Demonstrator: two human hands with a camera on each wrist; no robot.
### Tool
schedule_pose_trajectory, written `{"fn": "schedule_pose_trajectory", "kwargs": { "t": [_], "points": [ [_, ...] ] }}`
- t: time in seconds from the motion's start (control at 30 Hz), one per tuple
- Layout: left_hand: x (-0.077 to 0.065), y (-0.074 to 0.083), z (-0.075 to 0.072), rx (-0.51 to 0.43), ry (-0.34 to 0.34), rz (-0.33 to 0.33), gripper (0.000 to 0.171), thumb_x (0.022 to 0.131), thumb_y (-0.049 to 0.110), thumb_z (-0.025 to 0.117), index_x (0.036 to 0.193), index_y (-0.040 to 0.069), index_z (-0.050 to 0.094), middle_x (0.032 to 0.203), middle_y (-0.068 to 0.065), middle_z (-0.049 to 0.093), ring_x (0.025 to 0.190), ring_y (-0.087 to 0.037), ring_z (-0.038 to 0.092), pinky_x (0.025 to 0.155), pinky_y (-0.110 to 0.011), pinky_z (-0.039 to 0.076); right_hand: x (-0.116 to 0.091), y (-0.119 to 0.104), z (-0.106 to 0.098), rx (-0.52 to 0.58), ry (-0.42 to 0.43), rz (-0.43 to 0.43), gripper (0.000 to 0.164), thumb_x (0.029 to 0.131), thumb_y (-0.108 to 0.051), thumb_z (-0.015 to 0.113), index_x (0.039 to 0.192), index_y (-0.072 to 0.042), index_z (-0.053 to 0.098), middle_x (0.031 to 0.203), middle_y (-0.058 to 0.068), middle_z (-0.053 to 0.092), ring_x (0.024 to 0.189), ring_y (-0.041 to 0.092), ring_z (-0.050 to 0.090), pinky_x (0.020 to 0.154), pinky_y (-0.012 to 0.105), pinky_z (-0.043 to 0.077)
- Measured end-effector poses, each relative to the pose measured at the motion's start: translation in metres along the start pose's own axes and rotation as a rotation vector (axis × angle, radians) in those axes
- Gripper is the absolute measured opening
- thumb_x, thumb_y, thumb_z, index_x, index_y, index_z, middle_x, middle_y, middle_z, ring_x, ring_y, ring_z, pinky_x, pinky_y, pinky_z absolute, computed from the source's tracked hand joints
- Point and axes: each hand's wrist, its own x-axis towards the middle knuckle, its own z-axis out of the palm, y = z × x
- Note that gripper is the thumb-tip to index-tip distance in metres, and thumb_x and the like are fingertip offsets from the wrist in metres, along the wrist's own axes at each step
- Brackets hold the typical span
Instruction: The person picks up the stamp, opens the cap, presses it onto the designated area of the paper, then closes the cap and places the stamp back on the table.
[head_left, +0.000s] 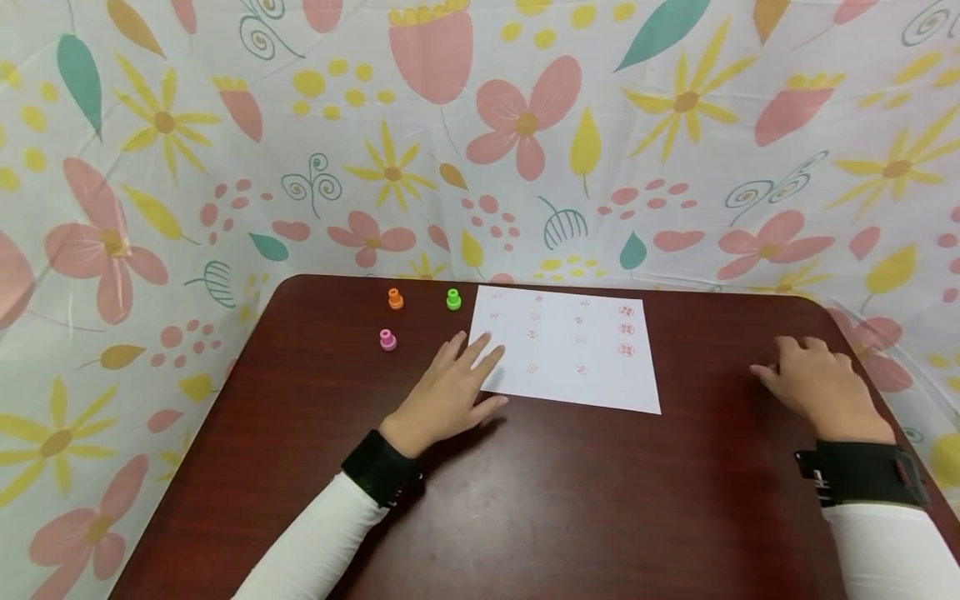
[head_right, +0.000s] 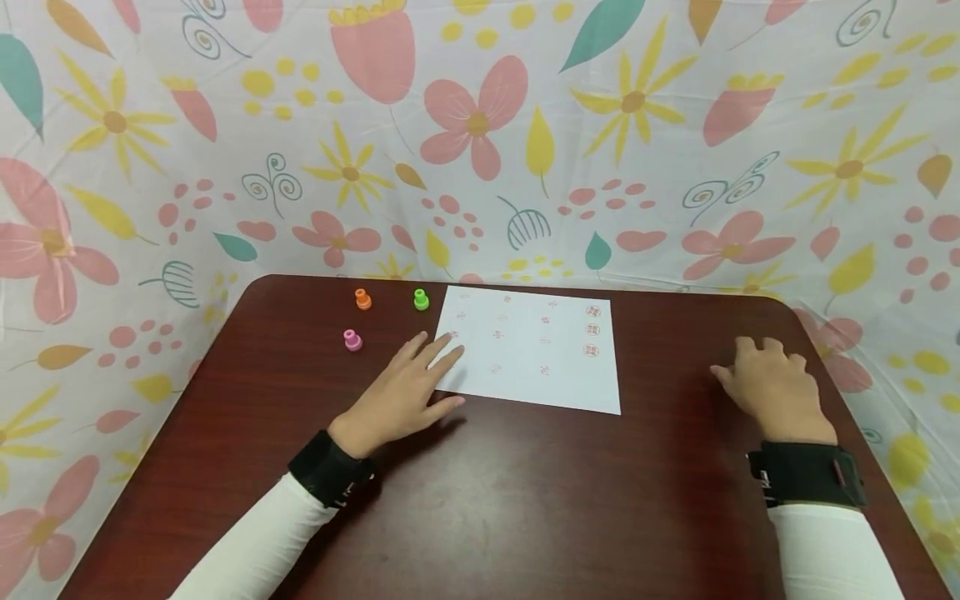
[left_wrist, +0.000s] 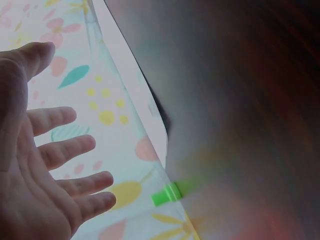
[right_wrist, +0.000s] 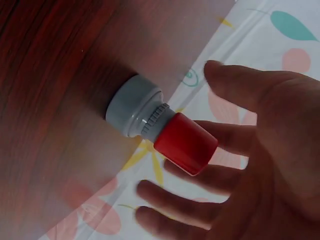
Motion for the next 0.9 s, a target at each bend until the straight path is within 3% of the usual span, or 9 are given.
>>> {"fn": "schedule_pose_trajectory", "kwargs": {
  "t": [0.17,0.3,0.43,0.53,0.7,0.9],
  "points": [
    [0.006,0.014,0.002,0.0,-0.017,0.014,0.068,0.1,0.054,0.061,0.151,0.01,0.052,0.156,-0.017,0.049,0.147,-0.041,0.042,0.121,-0.055,0.037,-0.004,0.006,-0.002,0.018,-0.073,0.018,0.043,0.097,-0.017,0.062,0.113,0.019,0.044,0.104,0.048,0.045,0.081,0.063,0.051,0.066,0.072,0.045],
    [0.007,0.019,0.005,-0.01,-0.034,0.008,0.068,0.101,0.055,0.06,0.152,0.01,0.051,0.157,-0.015,0.049,0.147,-0.042,0.042,0.12,-0.056,0.038,-0.007,0.006,-0.001,0.016,-0.026,-0.039,0.025,0.096,-0.006,0.058,0.103,0.016,0.047,0.091,0.041,0.049,0.075,0.056,0.056,0.057,0.065,0.046],
    [0.007,0.02,0.007,-0.04,-0.045,-0.005,0.068,0.102,0.054,0.059,0.153,0.01,0.05,0.155,-0.015,0.051,0.146,-0.04,0.044,0.121,-0.055,0.036,-0.006,0.004,0.0,0.008,0.045,-0.1,0.011,0.095,0.004,0.055,0.093,0.014,0.05,0.08,0.034,0.051,0.075,0.055,0.056,0.057,0.063,0.047],
    [0.008,0.02,0.005,-0.073,-0.019,-0.008,0.065,0.102,0.049,0.06,0.151,0.007,0.051,0.151,-0.017,0.055,0.144,-0.035,0.048,0.123,-0.052,0.034,-0.004,0.002,0.0,0.034,0.079,-0.126,0.009,0.094,0.005,0.054,0.088,0.011,0.051,0.076,0.029,0.051,0.073,0.05,0.056,0.056,0.059,0.046],
    [0.01,0.019,0.001,-0.139,0.068,-0.021,0.059,0.102,0.04,0.065,0.146,0.002,0.054,0.143,-0.02,0.06,0.138,-0.034,0.053,0.122,-0.047,0.037,0.0,-0.01,-0.001,0.092,0.139,-0.151,0.019,0.09,0.002,0.064,0.102,0.016,0.057,0.089,0.034,0.058,0.077,0.047,0.06,0.063,0.063,0.051],
    [0.015,0.021,-0.008,-0.275,0.181,-0.058,0.05,0.1,0.03,0.069,0.141,0.002,0.059,0.137,-0.016,0.061,0.13,-0.034,0.055,0.112,-0.041,0.049,0.001,-0.046,-0.015,0.18,0.244,-0.23,0.026,0.089,0.001,0.074,0.11,0.012,0.062,0.098,0.033,0.063,0.081,0.04,0.06,0.068,0.062,0.053]
  ]
}}
